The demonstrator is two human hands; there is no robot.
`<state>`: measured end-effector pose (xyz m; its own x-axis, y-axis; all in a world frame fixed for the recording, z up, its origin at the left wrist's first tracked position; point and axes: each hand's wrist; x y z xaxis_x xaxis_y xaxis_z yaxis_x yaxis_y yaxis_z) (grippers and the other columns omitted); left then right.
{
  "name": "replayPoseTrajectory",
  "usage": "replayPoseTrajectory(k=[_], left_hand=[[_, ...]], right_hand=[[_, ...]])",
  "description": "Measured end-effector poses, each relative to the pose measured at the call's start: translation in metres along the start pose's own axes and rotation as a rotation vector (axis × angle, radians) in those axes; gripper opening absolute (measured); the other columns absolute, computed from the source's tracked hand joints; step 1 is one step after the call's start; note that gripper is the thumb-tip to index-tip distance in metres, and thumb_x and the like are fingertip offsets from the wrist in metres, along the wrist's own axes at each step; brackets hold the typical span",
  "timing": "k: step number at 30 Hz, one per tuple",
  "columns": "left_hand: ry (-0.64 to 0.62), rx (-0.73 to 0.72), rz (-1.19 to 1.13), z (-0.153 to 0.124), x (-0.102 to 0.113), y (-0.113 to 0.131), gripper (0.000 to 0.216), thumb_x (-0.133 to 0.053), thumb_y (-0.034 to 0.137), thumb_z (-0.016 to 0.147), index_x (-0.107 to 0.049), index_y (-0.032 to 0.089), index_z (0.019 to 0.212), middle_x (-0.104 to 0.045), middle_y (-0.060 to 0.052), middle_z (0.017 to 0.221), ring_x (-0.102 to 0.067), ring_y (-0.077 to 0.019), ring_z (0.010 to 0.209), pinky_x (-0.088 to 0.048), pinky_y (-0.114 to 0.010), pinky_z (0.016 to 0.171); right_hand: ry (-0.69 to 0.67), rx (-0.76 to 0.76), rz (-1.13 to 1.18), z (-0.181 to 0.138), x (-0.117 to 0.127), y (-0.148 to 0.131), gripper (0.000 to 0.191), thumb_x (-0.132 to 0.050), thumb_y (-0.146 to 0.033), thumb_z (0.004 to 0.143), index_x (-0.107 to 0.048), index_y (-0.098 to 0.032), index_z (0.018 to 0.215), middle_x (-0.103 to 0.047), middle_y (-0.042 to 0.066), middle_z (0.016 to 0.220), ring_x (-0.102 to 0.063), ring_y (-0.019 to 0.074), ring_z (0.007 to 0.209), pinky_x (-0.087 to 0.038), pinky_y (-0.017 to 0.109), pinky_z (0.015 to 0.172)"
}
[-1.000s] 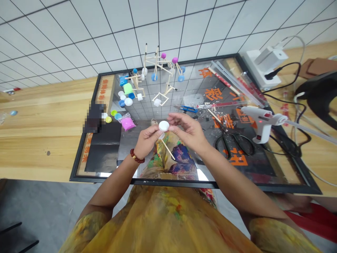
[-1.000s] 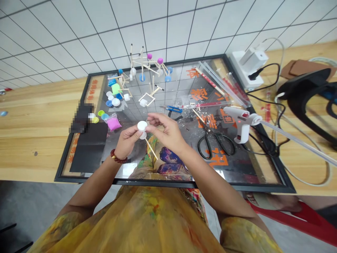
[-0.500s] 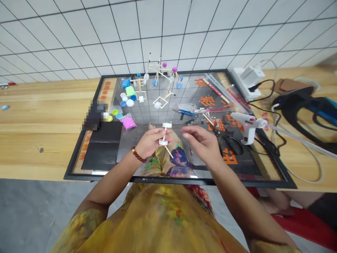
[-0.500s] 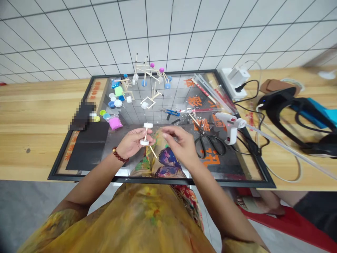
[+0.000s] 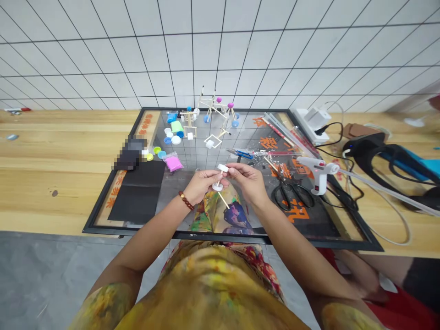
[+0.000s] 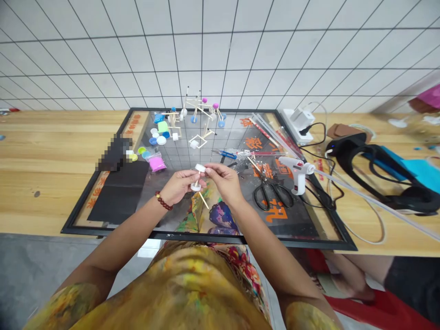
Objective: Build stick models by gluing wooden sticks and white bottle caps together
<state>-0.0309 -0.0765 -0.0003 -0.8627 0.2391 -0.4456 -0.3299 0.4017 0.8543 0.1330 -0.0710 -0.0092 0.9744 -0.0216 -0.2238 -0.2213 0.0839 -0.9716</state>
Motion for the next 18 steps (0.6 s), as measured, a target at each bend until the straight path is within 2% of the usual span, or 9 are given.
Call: replayPoseTrajectory(k=[3, 5, 8, 11, 14, 16, 18], left_hand=[[-0.006, 0.006, 0.022, 0.001, 0.000, -0.002, 0.047, -0.089, 0.046, 0.063, -0.075, 0.012, 0.092, -0.075, -0.007, 0.074, -0.070, -0.0161, 0.067, -0.055, -0.030, 0.068], [-0.001, 0.010, -0.001, 0.002, -0.001, -0.002, 0.043, -0.088, 0.043, 0.066, -0.074, 0.011, 0.091, -0.074, -0.006, 0.073, -0.070, -0.0168, 0.068, -0.057, -0.031, 0.068], [0.019, 0.015, -0.062, 0.001, -0.003, 0.000, 0.035, -0.087, 0.035, 0.069, -0.074, 0.010, 0.089, -0.074, -0.007, 0.075, -0.071, -0.0172, 0.072, -0.059, -0.032, 0.071], [0.016, 0.008, -0.097, -0.001, -0.007, 0.000, 0.032, -0.088, 0.031, 0.067, -0.074, 0.010, 0.088, -0.076, -0.008, 0.080, -0.072, -0.0175, 0.076, -0.059, -0.032, 0.074], [-0.025, -0.028, -0.055, -0.004, -0.012, -0.002, 0.041, -0.092, 0.035, 0.060, -0.076, 0.011, 0.088, -0.076, -0.008, 0.078, -0.070, -0.0154, 0.072, -0.056, -0.028, 0.070], [-0.046, -0.047, -0.008, -0.005, -0.014, -0.003, 0.047, -0.094, 0.040, 0.054, -0.077, 0.011, 0.087, -0.075, -0.007, 0.073, -0.067, -0.0132, 0.066, -0.053, -0.025, 0.066], [-0.046, -0.063, 0.027, -0.004, -0.015, -0.003, 0.051, -0.095, 0.045, 0.049, -0.077, 0.012, 0.083, -0.073, -0.004, 0.067, -0.064, -0.0115, 0.061, -0.051, -0.024, 0.062]], right_hand=[[0.042, -0.005, 0.019, -0.001, 0.005, -0.002, 0.035, -0.088, -0.044, 0.063, -0.078, -0.024, 0.089, -0.079, 0.003, 0.088, -0.072, 0.0162, 0.077, -0.059, 0.036, 0.082], [0.061, 0.012, -0.049, -0.009, 0.016, -0.009, 0.036, -0.087, -0.046, 0.065, -0.077, -0.024, 0.092, -0.079, 0.004, 0.094, -0.072, 0.0176, 0.081, -0.059, 0.037, 0.084], [0.083, 0.059, -0.286, -0.033, 0.042, -0.023, 0.032, -0.081, -0.047, 0.073, -0.077, -0.023, 0.094, -0.078, 0.006, 0.098, -0.071, 0.0197, 0.087, -0.056, 0.040, 0.089], [0.143, 0.091, -0.497, -0.056, 0.062, -0.034, 0.029, -0.078, -0.047, 0.076, -0.078, -0.022, 0.089, -0.078, 0.006, 0.092, -0.070, 0.0217, 0.086, -0.055, 0.041, 0.089], [0.128, 0.097, -0.439, -0.057, 0.057, -0.037, 0.032, -0.078, -0.049, 0.076, -0.076, -0.023, 0.096, -0.077, 0.006, 0.098, -0.071, 0.0228, 0.093, -0.055, 0.042, 0.093], [0.056, 0.091, -0.314, -0.046, 0.041, -0.035, 0.044, -0.082, -0.050, 0.072, -0.072, -0.025, 0.107, -0.076, 0.006, 0.109, -0.070, 0.0230, 0.103, -0.053, 0.041, 0.098], [-0.018, 0.060, -0.229, -0.031, 0.024, -0.032, 0.054, -0.086, -0.053, 0.065, -0.071, -0.025, 0.109, -0.075, 0.007, 0.110, -0.069, 0.0229, 0.106, -0.053, 0.042, 0.099]])
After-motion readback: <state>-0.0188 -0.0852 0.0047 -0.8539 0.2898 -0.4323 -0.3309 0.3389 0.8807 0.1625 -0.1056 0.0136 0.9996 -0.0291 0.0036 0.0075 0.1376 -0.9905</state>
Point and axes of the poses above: each hand's wrist, its own z-axis towards the middle knuckle, its own x-axis out of the back of the hand, y = z × x
